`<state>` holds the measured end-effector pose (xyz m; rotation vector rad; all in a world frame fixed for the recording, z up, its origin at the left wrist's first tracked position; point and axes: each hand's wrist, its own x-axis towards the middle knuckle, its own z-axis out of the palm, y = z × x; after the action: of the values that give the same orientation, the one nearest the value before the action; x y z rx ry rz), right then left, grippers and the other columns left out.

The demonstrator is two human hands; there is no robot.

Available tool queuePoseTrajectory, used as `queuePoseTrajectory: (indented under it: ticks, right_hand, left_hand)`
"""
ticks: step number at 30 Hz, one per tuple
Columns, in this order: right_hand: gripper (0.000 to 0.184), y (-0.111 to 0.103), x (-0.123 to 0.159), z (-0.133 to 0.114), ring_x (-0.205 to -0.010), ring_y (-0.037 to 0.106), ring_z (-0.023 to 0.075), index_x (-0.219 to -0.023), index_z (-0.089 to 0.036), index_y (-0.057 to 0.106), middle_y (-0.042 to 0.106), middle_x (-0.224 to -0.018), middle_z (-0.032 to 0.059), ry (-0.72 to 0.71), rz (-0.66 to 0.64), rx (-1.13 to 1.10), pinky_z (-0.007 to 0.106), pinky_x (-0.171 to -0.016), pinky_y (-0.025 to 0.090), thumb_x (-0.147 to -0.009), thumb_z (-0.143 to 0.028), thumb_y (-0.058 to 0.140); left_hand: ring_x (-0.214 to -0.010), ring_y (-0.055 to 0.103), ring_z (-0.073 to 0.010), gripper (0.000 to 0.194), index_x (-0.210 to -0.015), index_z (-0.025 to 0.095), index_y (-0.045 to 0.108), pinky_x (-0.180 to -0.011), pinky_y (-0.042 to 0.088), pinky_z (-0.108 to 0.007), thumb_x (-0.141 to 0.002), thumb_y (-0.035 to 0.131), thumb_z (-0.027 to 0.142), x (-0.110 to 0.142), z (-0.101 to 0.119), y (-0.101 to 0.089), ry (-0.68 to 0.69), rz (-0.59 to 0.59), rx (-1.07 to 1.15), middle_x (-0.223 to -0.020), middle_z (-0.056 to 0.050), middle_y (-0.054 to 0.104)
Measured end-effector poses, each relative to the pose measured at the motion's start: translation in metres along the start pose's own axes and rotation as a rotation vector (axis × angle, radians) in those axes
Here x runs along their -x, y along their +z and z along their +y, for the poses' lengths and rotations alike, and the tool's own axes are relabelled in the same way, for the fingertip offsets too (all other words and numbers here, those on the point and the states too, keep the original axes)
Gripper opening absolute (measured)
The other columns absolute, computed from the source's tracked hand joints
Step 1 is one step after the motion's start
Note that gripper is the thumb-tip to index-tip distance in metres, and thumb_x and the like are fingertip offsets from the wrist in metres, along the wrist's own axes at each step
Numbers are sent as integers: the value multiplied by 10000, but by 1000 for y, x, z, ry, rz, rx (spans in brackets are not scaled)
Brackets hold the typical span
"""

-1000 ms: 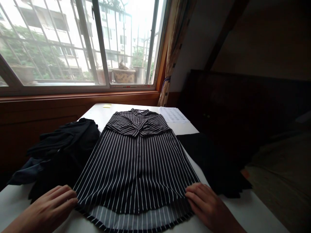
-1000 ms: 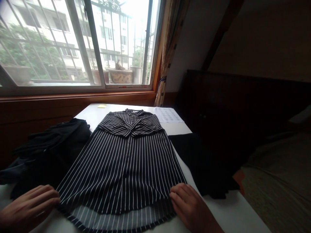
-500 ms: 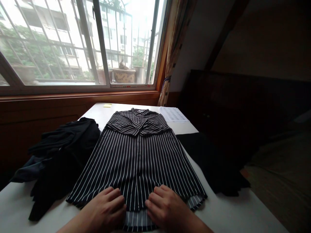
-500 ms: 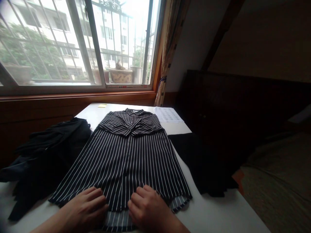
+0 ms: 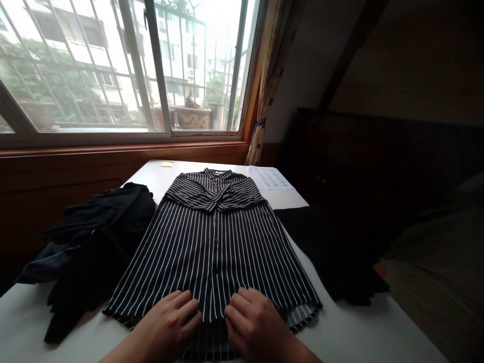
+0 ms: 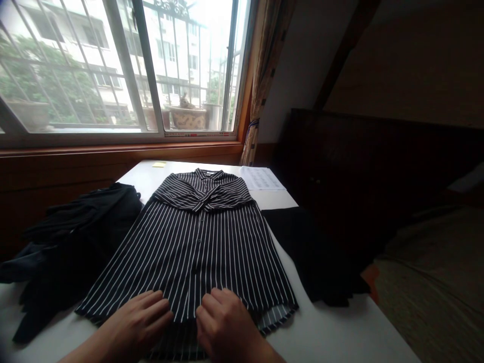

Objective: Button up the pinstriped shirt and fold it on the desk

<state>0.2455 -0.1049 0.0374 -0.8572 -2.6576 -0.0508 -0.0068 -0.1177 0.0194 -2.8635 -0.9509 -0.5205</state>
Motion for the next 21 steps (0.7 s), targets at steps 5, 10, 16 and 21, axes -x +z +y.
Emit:
queuePoseTrajectory:
  ticks: [5, 10, 16, 21]
  right_hand:
    - [88, -1, -2, -5, -739, 510, 188, -774, -202, 545, 588, -765, 15, -18, 51, 8, 343, -659, 336, -851, -166, 565]
    - [99, 4, -3, -8, -725, 500, 187, -757, -205, 534, 590, -758, 13, -44, 25, 27, 340, -639, 329, -839, -198, 588]
    - [77, 2, 4, 1, -759, 522, 177, -838, -207, 553, 620, -833, 5, 3, -70, -38, 320, -658, 335, -881, -243, 606]
    - [143, -1, 11, 7, -861, 556, 197, -881, -215, 570, 644, -921, 0, 40, -137, -41, 329, -722, 371, -859, -312, 673]
  left_hand:
    - [-727, 456, -189, 125, -853, 206, 534, -660, 326, -356, -871, 653, 170, 7, 4, 1, 15, -49, -22, -815, -8, 549]
    - [-738, 474, -194, 106, -844, 213, 549, -658, 357, -347, -884, 648, 213, 11, 8, 12, 9, -67, -38, -813, -17, 560]
    - [-724, 448, -182, 120, -841, 219, 540, -642, 319, -344, -886, 650, 216, 15, 1, 14, 1, -18, -3, -802, 4, 544]
    - [-752, 455, -185, 155, -854, 216, 540, -675, 329, -343, -863, 695, 226, 22, -3, 12, -4, -52, -8, -826, 6, 557]
